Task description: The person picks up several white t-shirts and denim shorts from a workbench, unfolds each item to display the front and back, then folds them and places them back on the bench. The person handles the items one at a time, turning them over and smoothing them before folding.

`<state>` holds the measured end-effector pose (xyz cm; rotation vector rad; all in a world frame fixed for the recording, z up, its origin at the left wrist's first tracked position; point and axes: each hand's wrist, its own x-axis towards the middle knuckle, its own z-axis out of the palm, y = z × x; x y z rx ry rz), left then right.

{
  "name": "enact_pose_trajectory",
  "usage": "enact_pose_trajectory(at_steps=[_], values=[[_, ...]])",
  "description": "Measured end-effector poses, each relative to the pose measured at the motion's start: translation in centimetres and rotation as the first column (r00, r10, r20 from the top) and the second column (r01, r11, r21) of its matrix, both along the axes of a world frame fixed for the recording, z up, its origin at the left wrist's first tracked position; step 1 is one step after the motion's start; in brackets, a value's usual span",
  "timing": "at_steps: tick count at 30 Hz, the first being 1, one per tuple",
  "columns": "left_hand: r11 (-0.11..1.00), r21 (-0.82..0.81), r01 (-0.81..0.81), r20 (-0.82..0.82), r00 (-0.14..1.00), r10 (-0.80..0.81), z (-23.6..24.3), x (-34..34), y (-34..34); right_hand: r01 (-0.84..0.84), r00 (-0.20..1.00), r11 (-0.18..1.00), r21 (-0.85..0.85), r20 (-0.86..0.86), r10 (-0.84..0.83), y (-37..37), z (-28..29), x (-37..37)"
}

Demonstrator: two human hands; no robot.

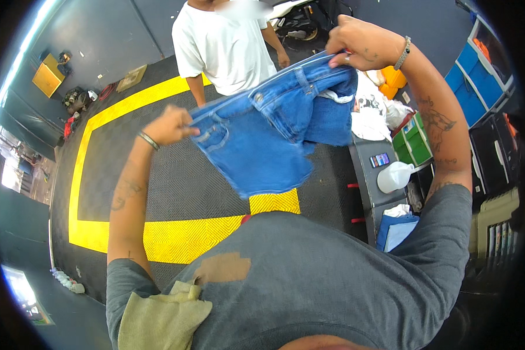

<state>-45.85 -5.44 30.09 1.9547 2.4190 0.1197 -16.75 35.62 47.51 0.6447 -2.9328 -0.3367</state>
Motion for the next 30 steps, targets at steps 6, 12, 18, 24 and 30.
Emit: enact_pose_trajectory(at_steps=[6,12,18,24,30], values=[[0.931,0.323,0.173,-0.281,0.956,-0.081,14.2,-3.3,2.8,0.297,0.953,0.952,0.081,0.035,-0.300,3.3,1.8,-0.2],[0.868,0.345,0.358,-0.754,0.656,0.029,23.2,-5.1,5.0,0.201,0.959,0.968,-0.152,-0.172,-0.226,6.3,3.4,0.5],[0.935,0.303,-0.184,-0.668,0.658,0.346,26.8,-5.6,6.6,0.035,0.913,0.916,-0.400,-0.359,-0.192,4.5,4.4,0.0],[0.885,0.452,-0.113,-0.684,0.593,0.425,26.9,-6.8,8.0,0.193,0.939,0.946,-0.260,-0.230,-0.255,2.7,4.3,-3.2],[0.814,0.575,-0.089,-0.700,0.461,0.545,24.9,-9.7,7.1,0.115,0.983,0.980,-0.165,-0.124,-0.136,3.3,4.3,-4.3]])
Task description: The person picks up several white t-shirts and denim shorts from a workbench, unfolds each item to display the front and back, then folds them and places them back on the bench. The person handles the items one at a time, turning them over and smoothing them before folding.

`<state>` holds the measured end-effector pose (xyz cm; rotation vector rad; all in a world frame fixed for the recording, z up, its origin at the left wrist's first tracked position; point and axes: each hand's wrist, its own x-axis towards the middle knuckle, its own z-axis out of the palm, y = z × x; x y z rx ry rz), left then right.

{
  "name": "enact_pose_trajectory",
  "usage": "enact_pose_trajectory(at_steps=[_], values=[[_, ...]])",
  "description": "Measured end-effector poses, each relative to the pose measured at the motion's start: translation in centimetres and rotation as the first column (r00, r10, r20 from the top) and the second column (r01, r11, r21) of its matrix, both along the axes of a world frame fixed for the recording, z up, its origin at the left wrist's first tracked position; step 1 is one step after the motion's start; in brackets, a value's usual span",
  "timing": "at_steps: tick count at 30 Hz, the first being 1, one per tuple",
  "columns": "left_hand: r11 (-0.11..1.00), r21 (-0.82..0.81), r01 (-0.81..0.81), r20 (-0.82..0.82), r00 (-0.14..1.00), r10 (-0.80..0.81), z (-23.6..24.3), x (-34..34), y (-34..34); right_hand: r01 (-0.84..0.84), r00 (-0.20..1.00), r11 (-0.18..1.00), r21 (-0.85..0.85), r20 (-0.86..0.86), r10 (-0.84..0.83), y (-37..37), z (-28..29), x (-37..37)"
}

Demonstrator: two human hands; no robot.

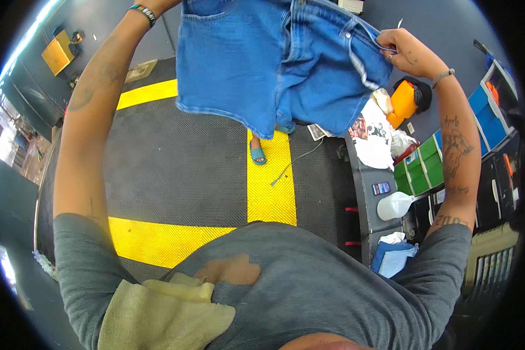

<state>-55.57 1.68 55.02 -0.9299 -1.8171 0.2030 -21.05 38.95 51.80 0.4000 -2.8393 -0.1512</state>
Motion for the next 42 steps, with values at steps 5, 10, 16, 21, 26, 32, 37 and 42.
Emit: enact_pose_trajectory(at_steps=[5,10,16,21,26,32,37,42], values=[[0.987,-0.144,0.070,0.059,0.996,-0.062,0.4,-2.4,-1.5,0.111,0.816,0.966,-0.234,-0.533,-0.223,-1.5,0.4,-0.9],[0.992,0.024,0.126,0.204,0.970,-0.128,0.1,-3.7,-1.8,0.287,0.811,0.946,-0.150,-0.488,-0.323,-2.3,0.1,-1.7],[0.980,0.053,0.192,0.289,0.936,-0.200,-1.2,-4.4,-0.7,0.423,0.776,0.901,-0.091,-0.478,-0.412,0.5,-0.1,-2.0],[0.934,0.043,0.354,0.410,0.847,-0.340,-0.7,-6.0,-0.1,0.457,0.814,0.875,-0.158,-0.323,-0.483,1.3,0.1,-1.5],[0.842,0.019,0.539,0.750,0.550,-0.369,0.5,-10.0,2.1,0.492,0.845,0.864,-0.105,-0.181,-0.503,0.4,2.0,-0.4],[0.751,0.039,0.659,0.952,0.204,-0.229,1.4,-14.0,5.2,0.469,0.881,0.808,-0.356,0.132,-0.453,0.3,3.8,-0.7],[0.750,0.045,0.659,0.989,0.074,-0.125,-1.9,-13.9,5.6,0.344,0.937,0.682,-0.645,0.189,-0.293,-0.7,1.2,0.8],[0.793,0.087,0.604,0.996,-0.023,-0.092,-9.1,-14.3,7.7,0.455,0.878,0.642,-0.617,0.193,-0.437,-2.5,-7.1,0.8]])
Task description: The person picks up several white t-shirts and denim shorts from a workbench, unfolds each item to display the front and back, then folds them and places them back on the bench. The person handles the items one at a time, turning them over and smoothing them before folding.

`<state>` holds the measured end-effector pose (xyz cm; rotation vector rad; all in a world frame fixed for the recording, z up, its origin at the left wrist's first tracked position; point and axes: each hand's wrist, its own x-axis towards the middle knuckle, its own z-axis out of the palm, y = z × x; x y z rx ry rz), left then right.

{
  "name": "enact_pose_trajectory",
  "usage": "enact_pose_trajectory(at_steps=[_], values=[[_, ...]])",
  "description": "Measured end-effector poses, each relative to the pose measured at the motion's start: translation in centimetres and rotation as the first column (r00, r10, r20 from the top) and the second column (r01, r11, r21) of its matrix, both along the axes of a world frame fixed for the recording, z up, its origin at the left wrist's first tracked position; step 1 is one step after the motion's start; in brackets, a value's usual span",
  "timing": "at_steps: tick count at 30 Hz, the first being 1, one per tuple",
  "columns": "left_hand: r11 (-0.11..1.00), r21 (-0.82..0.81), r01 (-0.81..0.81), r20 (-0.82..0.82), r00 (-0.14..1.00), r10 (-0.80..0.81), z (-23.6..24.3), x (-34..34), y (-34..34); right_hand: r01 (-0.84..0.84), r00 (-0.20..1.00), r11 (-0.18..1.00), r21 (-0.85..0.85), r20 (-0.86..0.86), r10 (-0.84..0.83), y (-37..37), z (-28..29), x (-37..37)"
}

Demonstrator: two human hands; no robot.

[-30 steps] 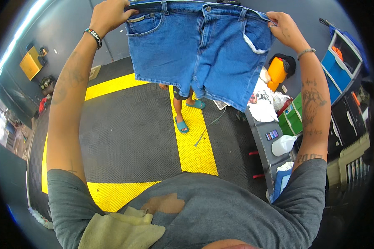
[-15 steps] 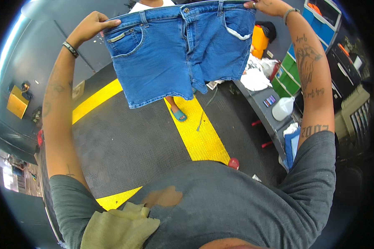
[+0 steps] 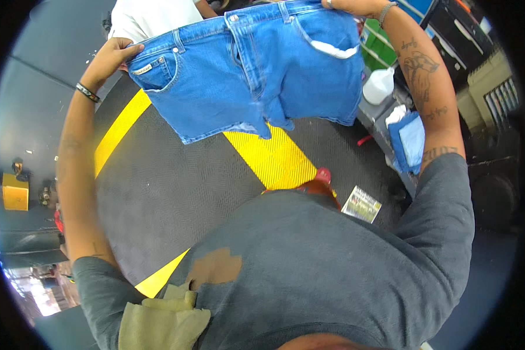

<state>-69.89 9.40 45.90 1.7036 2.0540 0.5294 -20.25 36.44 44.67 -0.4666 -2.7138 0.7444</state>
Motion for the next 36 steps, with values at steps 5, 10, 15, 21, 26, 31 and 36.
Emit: enact_pose_trajectory(at_steps=[5,10,15,21,26,31,36], values=[[0.953,0.164,-0.256,0.462,0.873,0.155,-10.8,3.3,1.8,0.145,0.933,0.974,-0.175,-0.304,-0.194,-1.4,-12.0,1.7],[0.876,-0.065,-0.477,0.653,0.644,0.399,-27.4,15.0,0.8,0.277,0.685,0.523,-0.806,-0.216,-0.696,-9.0,-30.3,4.3],[0.870,-0.194,-0.454,0.732,0.523,0.437,-37.4,28.5,2.2,0.528,0.601,0.500,-0.686,-0.114,-0.791,-15.7,-39.9,4.8],[0.996,-0.046,-0.080,0.367,0.926,0.092,-38.1,41.7,4.6,0.360,0.869,0.683,-0.635,-0.038,-0.493,-15.6,-39.2,8.9],[0.993,-0.106,0.056,0.730,0.683,0.039,-37.9,44.7,8.6,0.356,0.850,0.705,-0.614,-0.101,-0.517,-11.9,-38.2,13.0],[0.976,0.188,0.110,0.404,0.897,-0.179,-38.4,46.2,15.1,0.304,0.841,0.532,-0.790,-0.040,-0.540,-7.6,-37.6,13.4],[0.938,0.230,0.260,0.493,0.800,-0.343,-37.5,42.9,26.0,0.278,0.803,0.571,-0.773,-0.140,-0.579,0.6,-33.8,13.6]])
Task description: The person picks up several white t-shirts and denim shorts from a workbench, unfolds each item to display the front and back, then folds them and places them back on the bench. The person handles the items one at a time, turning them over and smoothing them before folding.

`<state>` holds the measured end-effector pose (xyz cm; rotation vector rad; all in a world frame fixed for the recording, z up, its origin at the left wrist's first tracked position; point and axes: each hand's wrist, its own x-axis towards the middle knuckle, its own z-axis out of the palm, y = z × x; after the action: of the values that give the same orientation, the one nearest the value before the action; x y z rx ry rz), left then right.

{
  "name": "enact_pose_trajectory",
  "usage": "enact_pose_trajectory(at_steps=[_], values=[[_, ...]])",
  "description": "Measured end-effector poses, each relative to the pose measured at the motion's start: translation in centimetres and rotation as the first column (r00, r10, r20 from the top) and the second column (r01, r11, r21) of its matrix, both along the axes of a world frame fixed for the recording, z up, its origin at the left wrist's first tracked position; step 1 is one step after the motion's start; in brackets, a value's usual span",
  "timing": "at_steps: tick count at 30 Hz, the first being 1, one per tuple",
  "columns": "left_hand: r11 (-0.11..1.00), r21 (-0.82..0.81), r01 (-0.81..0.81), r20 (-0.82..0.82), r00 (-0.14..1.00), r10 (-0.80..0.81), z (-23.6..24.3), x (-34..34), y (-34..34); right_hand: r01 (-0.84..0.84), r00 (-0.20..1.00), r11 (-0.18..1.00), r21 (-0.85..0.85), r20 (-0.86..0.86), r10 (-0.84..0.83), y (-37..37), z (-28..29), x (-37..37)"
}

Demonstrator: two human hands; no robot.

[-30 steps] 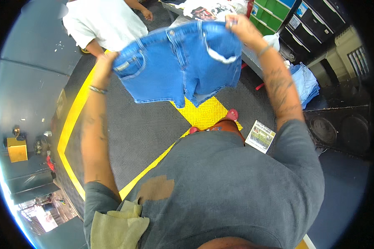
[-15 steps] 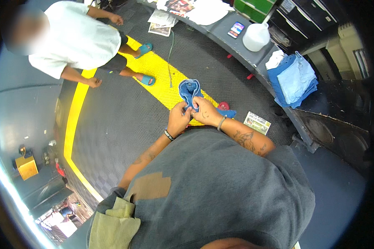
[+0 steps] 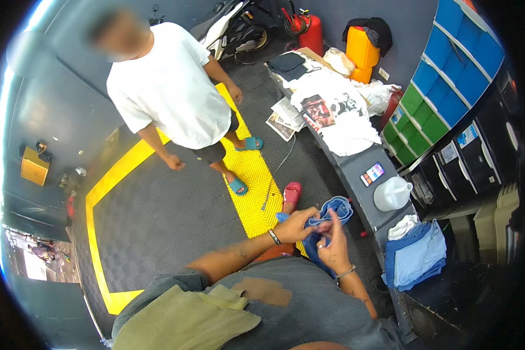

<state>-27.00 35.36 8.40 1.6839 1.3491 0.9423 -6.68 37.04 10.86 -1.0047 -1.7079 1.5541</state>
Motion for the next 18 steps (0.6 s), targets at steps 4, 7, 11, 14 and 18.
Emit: enact_pose_trajectory(at_steps=[4,7,11,14,18], values=[[0.949,0.121,0.292,-0.031,0.957,-0.290,1.7,-4.3,11.2,-0.181,0.809,0.708,0.683,0.513,-0.288,11.9,3.2,1.0],[0.868,0.182,0.462,-0.039,0.886,-0.463,3.4,-6.6,18.0,-0.328,0.712,0.767,0.552,0.678,-0.184,19.2,3.5,-0.1],[0.825,-0.044,0.564,-0.111,0.818,-0.565,6.2,-10.2,24.0,-0.382,0.698,0.775,0.504,0.707,-0.115,24.6,3.7,-2.6],[0.862,-0.072,0.501,0.018,0.865,-0.501,8.1,-14.0,27.8,-0.325,0.750,0.820,0.470,0.656,-0.079,27.6,4.6,-5.0],[0.882,-0.105,0.459,-0.026,0.885,-0.464,9.0,-18.7,33.2,-0.400,0.658,0.834,0.380,0.753,-0.028,30.4,5.7,-9.2]])
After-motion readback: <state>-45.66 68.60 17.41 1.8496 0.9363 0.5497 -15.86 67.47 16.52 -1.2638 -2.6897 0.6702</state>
